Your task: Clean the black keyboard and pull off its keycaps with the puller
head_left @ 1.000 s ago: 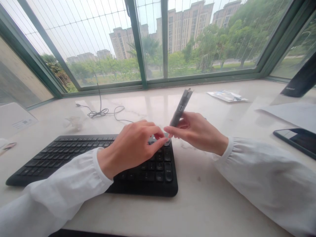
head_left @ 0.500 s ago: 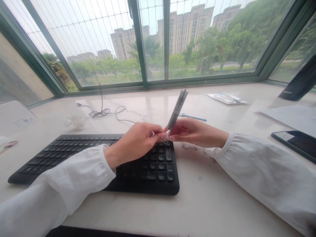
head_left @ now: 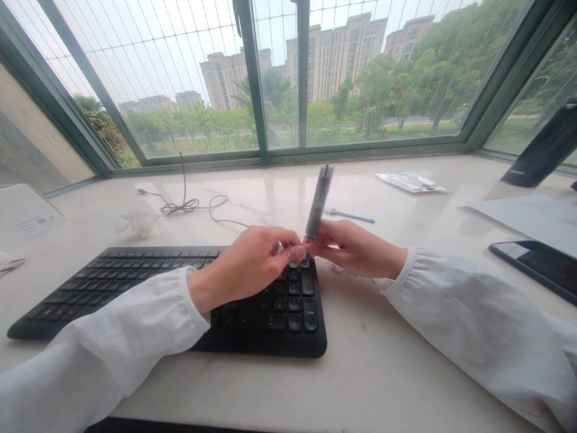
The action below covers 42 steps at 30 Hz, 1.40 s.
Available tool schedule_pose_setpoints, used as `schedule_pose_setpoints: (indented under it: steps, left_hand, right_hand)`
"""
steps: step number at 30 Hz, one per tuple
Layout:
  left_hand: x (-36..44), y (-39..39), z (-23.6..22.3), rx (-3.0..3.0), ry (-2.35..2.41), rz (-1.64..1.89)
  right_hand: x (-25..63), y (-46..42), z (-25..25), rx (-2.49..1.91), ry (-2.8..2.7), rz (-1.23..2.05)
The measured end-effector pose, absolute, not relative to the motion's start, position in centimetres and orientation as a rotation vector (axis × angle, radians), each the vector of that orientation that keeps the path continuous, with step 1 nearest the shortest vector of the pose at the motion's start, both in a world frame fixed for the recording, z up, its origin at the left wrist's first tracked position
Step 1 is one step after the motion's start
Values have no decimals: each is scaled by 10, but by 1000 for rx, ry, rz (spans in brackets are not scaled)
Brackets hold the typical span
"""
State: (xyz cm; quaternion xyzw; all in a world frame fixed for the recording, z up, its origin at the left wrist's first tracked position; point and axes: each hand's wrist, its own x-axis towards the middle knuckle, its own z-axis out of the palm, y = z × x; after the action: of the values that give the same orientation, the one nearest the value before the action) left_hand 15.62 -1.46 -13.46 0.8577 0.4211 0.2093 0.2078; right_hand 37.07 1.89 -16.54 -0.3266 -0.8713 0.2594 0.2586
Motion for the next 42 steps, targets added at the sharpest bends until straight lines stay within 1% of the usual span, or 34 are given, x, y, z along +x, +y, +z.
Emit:
schedule_pose_setpoints:
  steps: [4, 11, 15, 25, 33, 39, 42]
  left_hand:
    - [155, -16, -129, 2401, 1174, 597]
    - [152, -16, -127, 2419, 1228, 632]
    - [153, -18, -127, 2418, 1209, 651]
    - [151, -20, -128, 2444, 1168, 671]
    - [150, -21, -128, 2459, 1174, 667]
    - [149, -20, -130, 2467, 1172, 646]
    - [149, -21, -130, 2468, 1166, 648]
  right_hand:
    - [369, 15, -160, -937, -2346, 696]
    - [363, 9, -159, -1081, -2108, 985]
    - [361, 6, -161, -1107, -2037, 1046]
    - [357, 0, -157, -1179, -2018, 950]
    - [352, 1, -166, -1161, -1922, 1014]
    - [352, 2, -165, -1159, -1953, 1049]
    - [353, 3, -166, -1127, -1997, 963]
